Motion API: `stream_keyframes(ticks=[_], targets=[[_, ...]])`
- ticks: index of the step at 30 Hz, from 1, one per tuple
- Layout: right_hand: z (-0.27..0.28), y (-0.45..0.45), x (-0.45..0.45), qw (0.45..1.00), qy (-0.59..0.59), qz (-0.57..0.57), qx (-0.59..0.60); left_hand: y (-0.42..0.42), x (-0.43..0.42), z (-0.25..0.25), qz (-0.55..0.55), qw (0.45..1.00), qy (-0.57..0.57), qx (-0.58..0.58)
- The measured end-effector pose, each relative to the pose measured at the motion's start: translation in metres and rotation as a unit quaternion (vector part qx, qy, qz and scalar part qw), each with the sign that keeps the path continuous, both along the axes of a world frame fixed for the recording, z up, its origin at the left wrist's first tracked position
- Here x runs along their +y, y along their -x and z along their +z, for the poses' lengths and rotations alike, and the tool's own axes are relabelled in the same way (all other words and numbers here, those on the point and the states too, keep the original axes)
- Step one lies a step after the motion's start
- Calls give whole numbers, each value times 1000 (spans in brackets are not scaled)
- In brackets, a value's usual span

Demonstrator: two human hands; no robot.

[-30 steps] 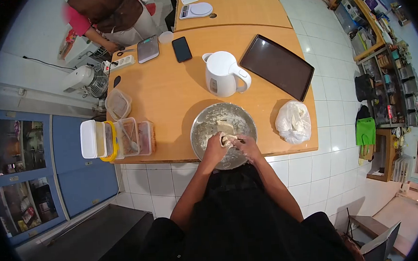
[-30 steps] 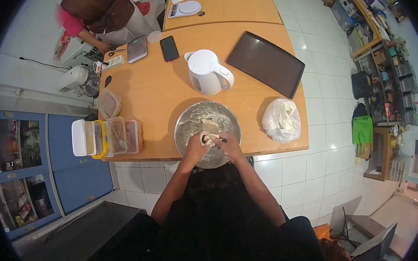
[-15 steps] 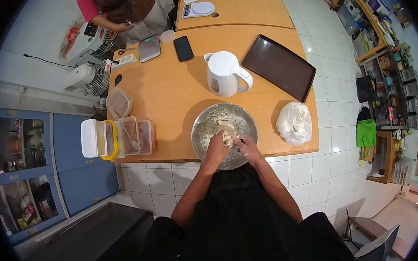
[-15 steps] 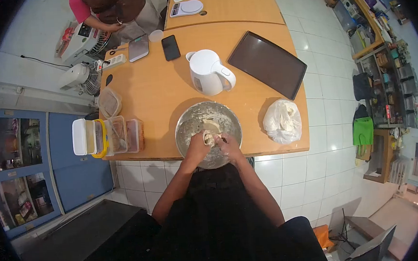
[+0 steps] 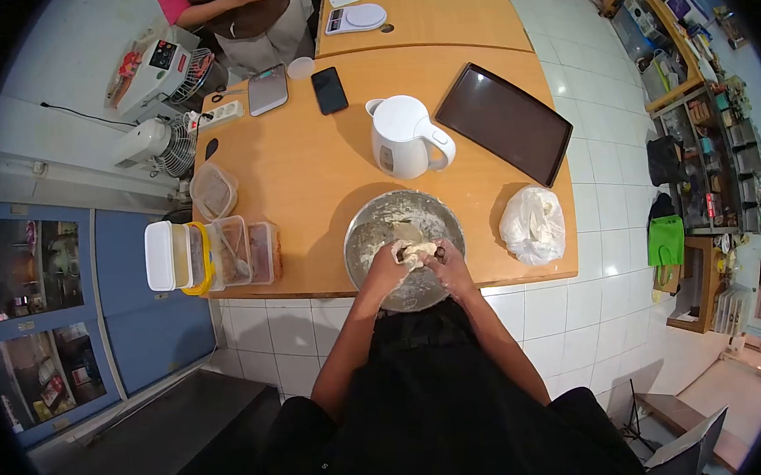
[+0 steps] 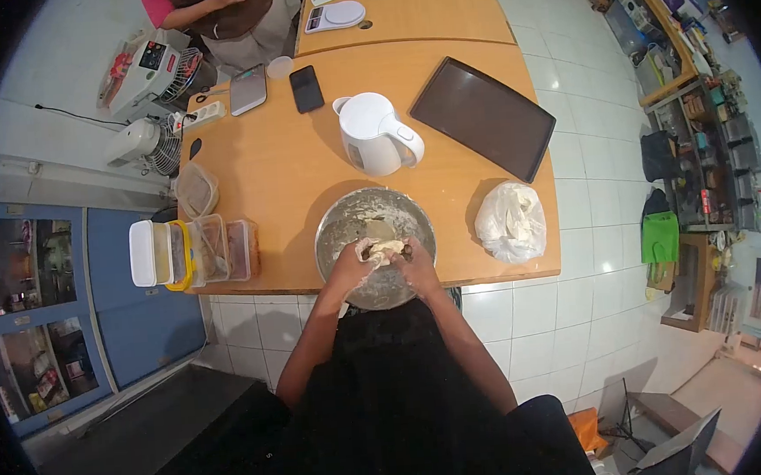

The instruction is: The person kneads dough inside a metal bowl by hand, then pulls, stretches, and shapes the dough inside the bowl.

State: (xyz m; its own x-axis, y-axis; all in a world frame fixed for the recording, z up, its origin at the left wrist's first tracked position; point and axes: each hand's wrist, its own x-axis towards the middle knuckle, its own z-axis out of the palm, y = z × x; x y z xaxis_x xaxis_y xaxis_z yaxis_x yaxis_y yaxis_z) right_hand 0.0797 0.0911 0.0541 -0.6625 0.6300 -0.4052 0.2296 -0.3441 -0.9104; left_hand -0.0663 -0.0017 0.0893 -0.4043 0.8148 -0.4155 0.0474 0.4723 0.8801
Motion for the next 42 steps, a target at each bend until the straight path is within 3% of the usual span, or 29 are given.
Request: stream_keyframes(ticks=[2,5,7,10,11,14,20,23,26,28,35,38,42], targets=[[11,2,-1,1000,-14,-3,0,7,-3,4,2,986,10,-168],[15,2,3,998,-56,-6,-19,12,-25,-29,19,931,-102,-349],[9,3,1,991,-118,-1,-57,9,-26,-17,17,948,-94,-304],[9,2,-1,998,44,-40,37,8,-20,-21,46,973,-100,-203],[9,2,-2,997,37,-31,53,6,-18,-26,61,979,-104,-165],[6,1,-2,996,32,-13,86,-3,-10,4,48,968,-105,-221],[18,0,1,994,86,-16,63,-2,-8,-10,19,998,-60,-22],[34,1,7,988,140,-1,60,-6,-1,1,127,957,-14,-260],[33,1,7,991,113,37,68,-4,-7,-6,118,918,-96,-367],[21,2,4,996,71,26,37,-6,-10,-5,87,945,-88,-302],[32,0,4,990,131,14,48,-2,-6,8,6,988,-132,-85],[32,6,5,993,106,39,37,-1,-8,10,-30,995,-90,-11],[41,12,8,991,112,78,4,3,-9,13,-49,996,-71,-19]])
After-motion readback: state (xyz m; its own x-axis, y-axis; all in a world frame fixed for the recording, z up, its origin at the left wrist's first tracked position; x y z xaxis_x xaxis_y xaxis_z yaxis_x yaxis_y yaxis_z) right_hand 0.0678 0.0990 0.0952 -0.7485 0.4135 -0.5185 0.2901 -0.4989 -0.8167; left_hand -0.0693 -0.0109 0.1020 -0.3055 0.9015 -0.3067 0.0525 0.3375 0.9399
